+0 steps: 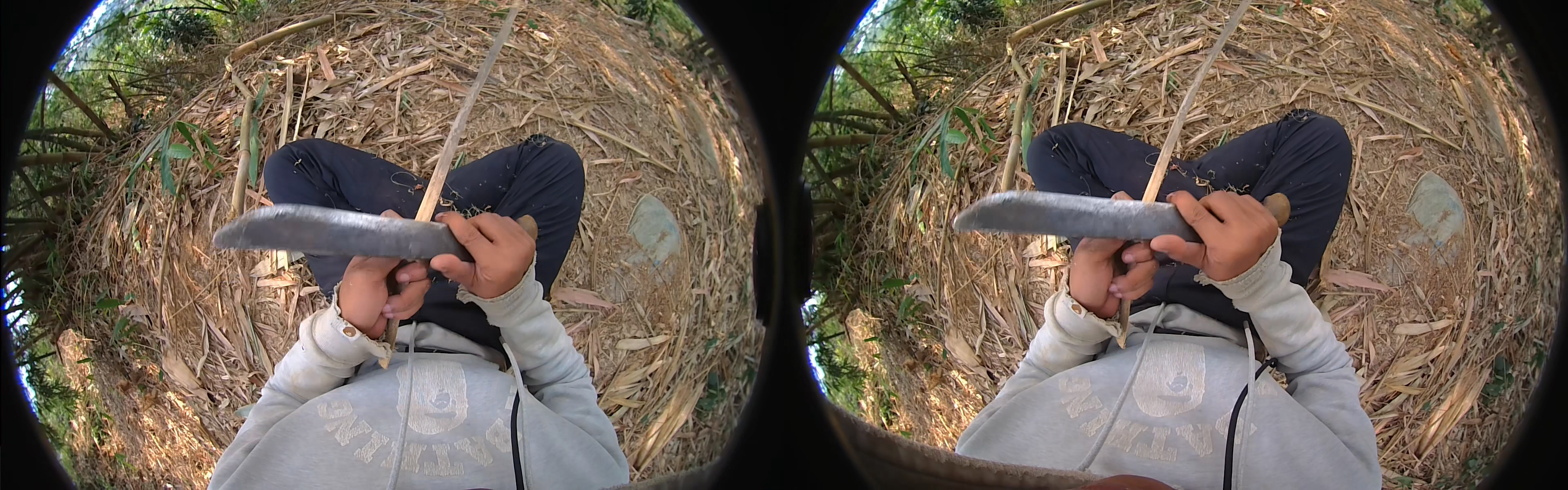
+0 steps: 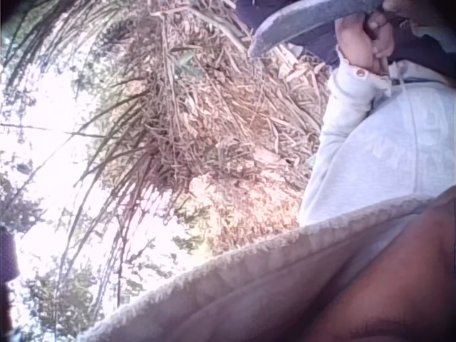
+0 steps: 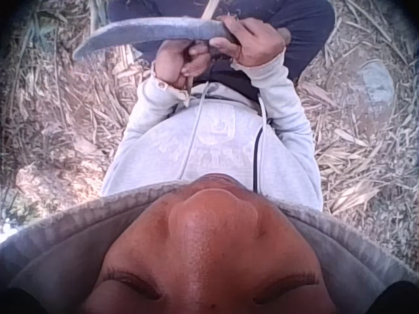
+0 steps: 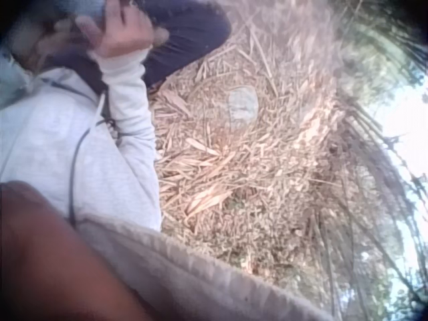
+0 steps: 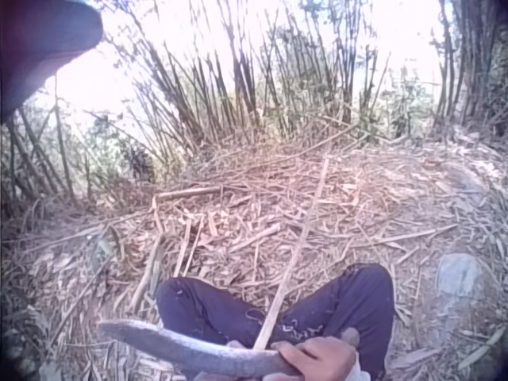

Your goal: The person uses a large knife to shave and smooth the surface of a bamboo strip while sitting on the ground.

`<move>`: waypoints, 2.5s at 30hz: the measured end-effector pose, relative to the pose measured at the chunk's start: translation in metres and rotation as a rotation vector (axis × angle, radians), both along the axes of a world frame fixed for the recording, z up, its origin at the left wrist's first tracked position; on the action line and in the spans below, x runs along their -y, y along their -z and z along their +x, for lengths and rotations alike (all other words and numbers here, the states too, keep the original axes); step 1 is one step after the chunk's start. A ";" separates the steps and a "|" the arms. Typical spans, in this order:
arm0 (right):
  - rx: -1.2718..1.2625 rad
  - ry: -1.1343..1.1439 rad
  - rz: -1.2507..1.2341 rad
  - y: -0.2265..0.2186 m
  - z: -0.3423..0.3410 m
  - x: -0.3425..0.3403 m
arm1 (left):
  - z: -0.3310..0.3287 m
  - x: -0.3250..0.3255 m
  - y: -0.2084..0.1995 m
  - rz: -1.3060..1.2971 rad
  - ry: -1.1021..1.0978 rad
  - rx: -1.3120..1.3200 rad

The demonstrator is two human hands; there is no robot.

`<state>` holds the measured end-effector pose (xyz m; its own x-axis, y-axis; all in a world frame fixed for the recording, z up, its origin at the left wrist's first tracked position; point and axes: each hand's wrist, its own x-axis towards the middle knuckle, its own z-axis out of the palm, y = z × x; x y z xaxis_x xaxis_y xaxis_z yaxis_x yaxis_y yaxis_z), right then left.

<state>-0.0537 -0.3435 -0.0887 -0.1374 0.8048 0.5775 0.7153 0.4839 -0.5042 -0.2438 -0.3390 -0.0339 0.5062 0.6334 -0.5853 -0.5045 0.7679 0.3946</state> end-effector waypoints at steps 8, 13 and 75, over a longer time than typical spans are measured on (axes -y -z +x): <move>-0.052 -0.141 -0.096 -0.005 -0.005 0.001 | -0.001 0.000 0.009 0.052 -0.076 -0.012; -0.016 -0.153 -0.088 -0.012 -0.005 0.001 | 0.000 0.001 0.008 0.105 -0.036 -0.049; 0.122 -0.172 0.011 -0.009 0.035 -0.011 | -0.020 0.014 -0.016 -0.034 0.163 -0.078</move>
